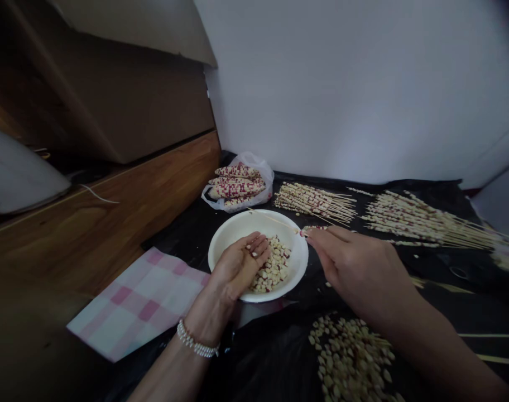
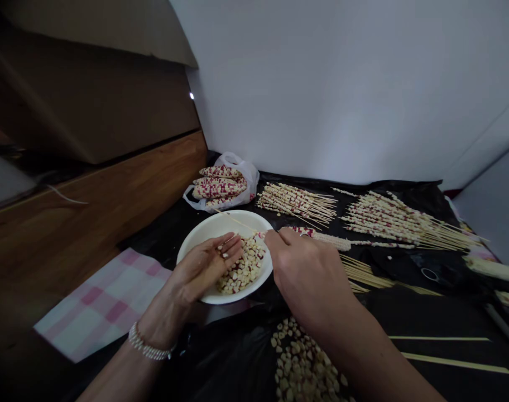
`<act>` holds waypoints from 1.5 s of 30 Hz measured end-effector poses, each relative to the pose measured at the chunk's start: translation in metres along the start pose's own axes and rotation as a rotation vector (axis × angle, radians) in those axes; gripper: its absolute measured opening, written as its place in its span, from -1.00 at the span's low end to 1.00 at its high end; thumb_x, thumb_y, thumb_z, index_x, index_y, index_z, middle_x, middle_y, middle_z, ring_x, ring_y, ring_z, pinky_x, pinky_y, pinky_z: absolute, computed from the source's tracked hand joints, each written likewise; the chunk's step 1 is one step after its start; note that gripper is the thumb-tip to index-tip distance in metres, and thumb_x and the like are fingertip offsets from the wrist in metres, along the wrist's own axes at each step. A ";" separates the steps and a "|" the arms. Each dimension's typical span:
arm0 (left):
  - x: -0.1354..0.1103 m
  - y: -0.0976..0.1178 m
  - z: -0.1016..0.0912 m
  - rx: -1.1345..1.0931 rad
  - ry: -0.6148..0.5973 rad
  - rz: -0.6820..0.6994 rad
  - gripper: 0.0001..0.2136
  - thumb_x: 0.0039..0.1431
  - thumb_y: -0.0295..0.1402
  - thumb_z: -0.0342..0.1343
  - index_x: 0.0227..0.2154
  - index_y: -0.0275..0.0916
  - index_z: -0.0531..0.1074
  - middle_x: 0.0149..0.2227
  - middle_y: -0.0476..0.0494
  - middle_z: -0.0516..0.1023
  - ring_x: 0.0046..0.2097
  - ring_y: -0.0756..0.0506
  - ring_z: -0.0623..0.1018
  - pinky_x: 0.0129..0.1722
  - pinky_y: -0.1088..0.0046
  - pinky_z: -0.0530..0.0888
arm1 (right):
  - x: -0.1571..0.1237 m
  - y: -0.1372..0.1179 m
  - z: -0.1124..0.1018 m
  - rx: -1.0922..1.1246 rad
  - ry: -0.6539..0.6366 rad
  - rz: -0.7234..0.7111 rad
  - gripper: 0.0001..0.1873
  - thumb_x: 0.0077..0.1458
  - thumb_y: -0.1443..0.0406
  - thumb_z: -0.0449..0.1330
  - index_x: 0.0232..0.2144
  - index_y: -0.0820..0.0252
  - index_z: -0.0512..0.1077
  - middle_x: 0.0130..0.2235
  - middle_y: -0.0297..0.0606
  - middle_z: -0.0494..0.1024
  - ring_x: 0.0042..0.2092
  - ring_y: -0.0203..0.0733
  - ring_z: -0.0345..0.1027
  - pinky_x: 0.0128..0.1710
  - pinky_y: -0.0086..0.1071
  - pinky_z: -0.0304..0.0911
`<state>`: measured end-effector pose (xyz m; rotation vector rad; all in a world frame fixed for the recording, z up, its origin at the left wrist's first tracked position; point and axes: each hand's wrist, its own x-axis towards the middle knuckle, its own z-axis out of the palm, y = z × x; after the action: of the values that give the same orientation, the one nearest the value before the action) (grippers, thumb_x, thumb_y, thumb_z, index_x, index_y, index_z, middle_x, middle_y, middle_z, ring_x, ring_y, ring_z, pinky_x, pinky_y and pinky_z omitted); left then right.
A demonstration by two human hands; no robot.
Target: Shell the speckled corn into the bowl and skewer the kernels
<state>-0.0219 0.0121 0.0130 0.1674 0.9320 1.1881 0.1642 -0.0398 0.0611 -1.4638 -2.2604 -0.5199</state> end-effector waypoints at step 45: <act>-0.013 0.000 0.007 0.008 -0.167 0.121 -0.86 0.16 -0.64 0.06 -0.32 -0.46 0.53 -0.37 -0.23 0.60 -0.37 0.03 0.62 -0.31 0.69 0.56 | 0.007 -0.001 0.009 0.112 0.004 -0.057 -0.68 0.20 0.28 0.08 0.00 0.21 0.39 -0.11 -0.16 0.51 -0.06 -0.06 0.28 -0.02 -0.17 0.04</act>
<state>-0.0180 0.0032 0.0245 0.3286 0.7892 1.2612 0.1598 -0.0302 0.0575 -1.3462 -2.2950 -0.4052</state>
